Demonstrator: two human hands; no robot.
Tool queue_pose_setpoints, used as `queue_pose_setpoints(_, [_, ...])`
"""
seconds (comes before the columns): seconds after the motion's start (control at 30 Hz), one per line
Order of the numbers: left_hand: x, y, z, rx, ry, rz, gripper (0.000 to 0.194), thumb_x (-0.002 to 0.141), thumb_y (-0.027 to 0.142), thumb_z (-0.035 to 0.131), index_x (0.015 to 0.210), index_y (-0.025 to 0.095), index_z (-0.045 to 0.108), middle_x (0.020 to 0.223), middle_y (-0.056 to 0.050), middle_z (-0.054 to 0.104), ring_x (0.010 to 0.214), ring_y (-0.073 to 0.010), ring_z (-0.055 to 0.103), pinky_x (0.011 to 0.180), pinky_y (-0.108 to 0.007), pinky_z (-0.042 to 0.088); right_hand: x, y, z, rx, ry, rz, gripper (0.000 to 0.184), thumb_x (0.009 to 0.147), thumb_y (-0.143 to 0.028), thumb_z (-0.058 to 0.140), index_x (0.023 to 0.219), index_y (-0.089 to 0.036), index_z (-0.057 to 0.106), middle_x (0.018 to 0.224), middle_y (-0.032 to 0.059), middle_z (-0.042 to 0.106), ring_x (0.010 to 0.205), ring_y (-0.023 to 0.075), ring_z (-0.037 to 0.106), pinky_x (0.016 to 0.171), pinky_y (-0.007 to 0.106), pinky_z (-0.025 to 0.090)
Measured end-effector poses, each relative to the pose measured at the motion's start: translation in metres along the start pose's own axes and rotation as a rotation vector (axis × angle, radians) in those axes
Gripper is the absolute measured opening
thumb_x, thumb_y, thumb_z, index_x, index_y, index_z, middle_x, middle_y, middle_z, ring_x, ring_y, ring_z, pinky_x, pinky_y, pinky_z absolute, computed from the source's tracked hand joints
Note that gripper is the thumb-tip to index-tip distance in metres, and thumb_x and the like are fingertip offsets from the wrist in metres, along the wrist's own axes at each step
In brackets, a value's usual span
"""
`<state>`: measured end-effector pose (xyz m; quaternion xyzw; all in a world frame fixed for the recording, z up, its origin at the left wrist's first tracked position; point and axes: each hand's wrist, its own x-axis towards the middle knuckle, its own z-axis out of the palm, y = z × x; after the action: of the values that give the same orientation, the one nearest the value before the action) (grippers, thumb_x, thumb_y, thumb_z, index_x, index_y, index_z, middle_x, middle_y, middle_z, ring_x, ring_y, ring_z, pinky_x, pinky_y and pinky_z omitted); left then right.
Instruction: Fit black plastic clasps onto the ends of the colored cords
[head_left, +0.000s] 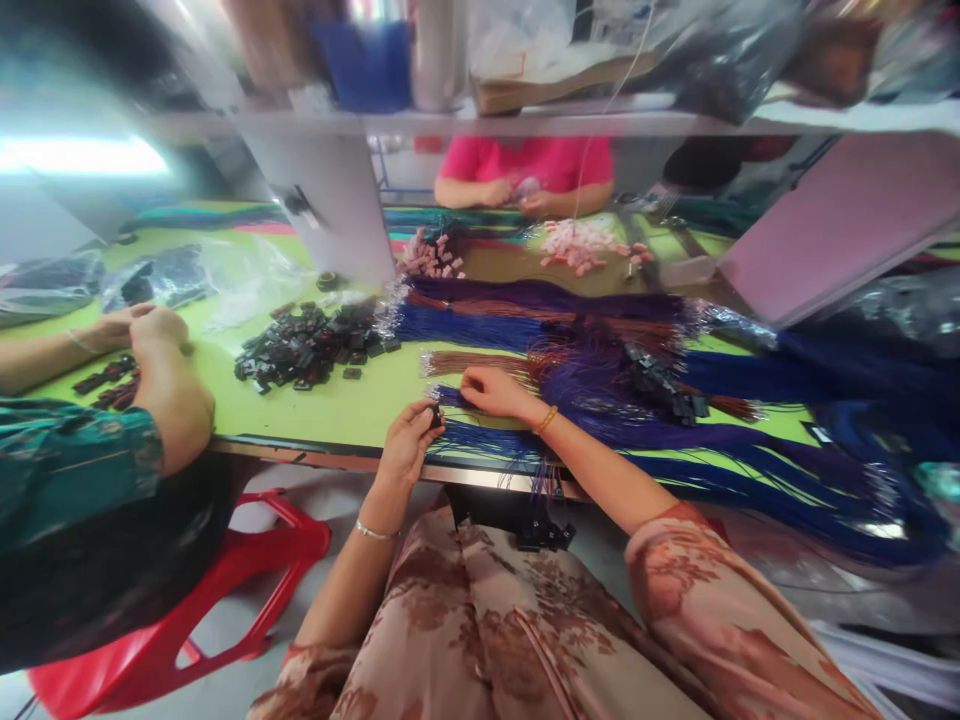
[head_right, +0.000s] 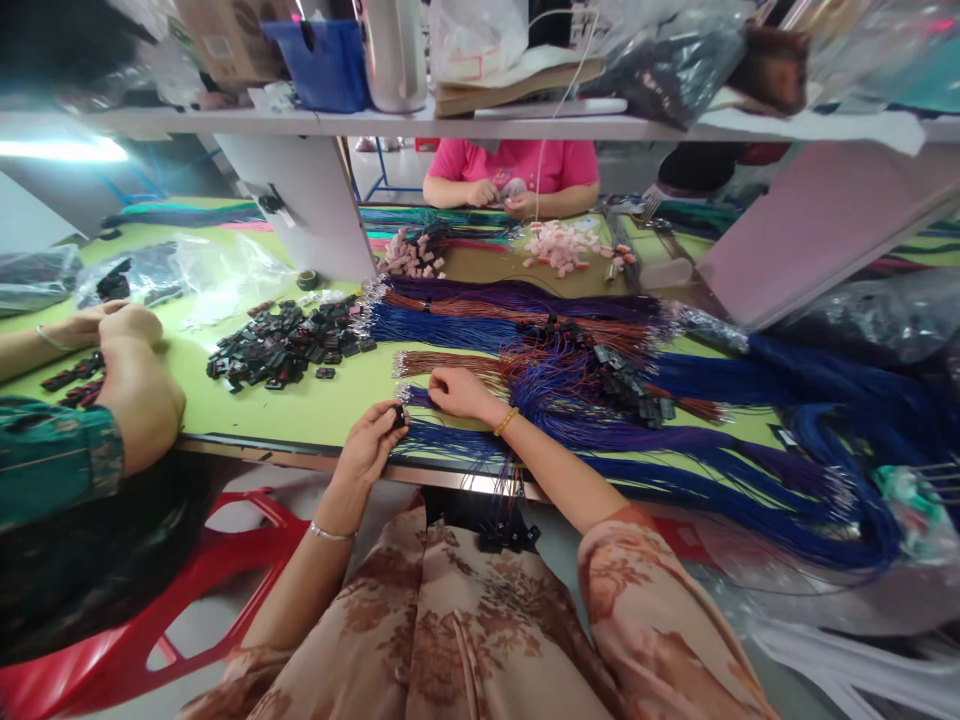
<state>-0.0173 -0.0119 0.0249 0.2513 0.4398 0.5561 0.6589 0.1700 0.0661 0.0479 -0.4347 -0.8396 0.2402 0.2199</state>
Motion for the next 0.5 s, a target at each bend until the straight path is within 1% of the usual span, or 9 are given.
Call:
queue_pose_setpoints(0.13, [0.001,-0.003,0.002,-0.039,-0.003,0.027,0.026,0.069,0.025,0.075,0.091,0.015,0.065,0.079,-0.003,0.067,0.074,-0.0109,0.063,0.071,-0.023,0.052,0.011,-0.019,0.008,0.229,0.055,-0.067,0.013,0.08,-0.021,0.05,0.073,-0.014,0.059,0.069,-0.0013,0.06,0.062,0.0093,0.048,0.06,0.02,0.033])
queue_pose_setpoints(0.2, [0.001,-0.004,0.003,-0.061,-0.011,0.033,0.024,0.07,0.024,0.075,0.09,0.016,0.066,0.081,-0.003,0.066,0.075,-0.0108,0.062,0.072,-0.024,0.052,0.01,-0.027,0.01,0.301,0.06,-0.061,0.013,0.078,-0.022,0.051,0.072,-0.014,0.059,0.067,-0.0021,0.059,0.06,0.0084,0.046,0.058,0.02,0.032])
queue_pose_setpoints(0.27, [0.003,-0.005,0.003,-0.085,-0.016,0.03,0.022,0.07,0.023,0.074,0.09,0.016,0.066,0.083,-0.003,0.066,0.077,-0.0107,0.062,0.073,-0.023,0.052,0.006,-0.032,0.01,0.349,0.061,-0.025,0.014,0.077,-0.024,0.052,0.071,-0.014,0.06,0.064,-0.0028,0.057,0.057,0.0077,0.044,0.056,0.02,0.031])
queue_pose_setpoints(0.4, [0.005,-0.007,0.004,-0.145,-0.021,0.023,0.021,0.071,0.02,0.073,0.09,0.015,0.065,0.085,-0.004,0.067,0.077,-0.0104,0.062,0.072,-0.022,0.051,-0.007,-0.034,0.012,0.345,0.07,0.059,0.017,0.075,-0.028,0.056,0.067,-0.014,0.06,0.056,-0.0046,0.052,0.052,0.0066,0.038,0.051,0.02,0.026])
queue_pose_setpoints(0.5, [0.006,-0.008,0.005,-0.174,-0.041,0.009,0.021,0.072,0.018,0.072,0.092,0.015,0.065,0.084,-0.004,0.066,0.077,-0.0104,0.062,0.075,-0.024,0.051,-0.015,-0.034,0.015,0.277,0.066,0.054,0.019,0.076,-0.03,0.056,0.065,-0.015,0.059,0.055,-0.0048,0.049,0.052,0.0069,0.036,0.051,0.021,0.024])
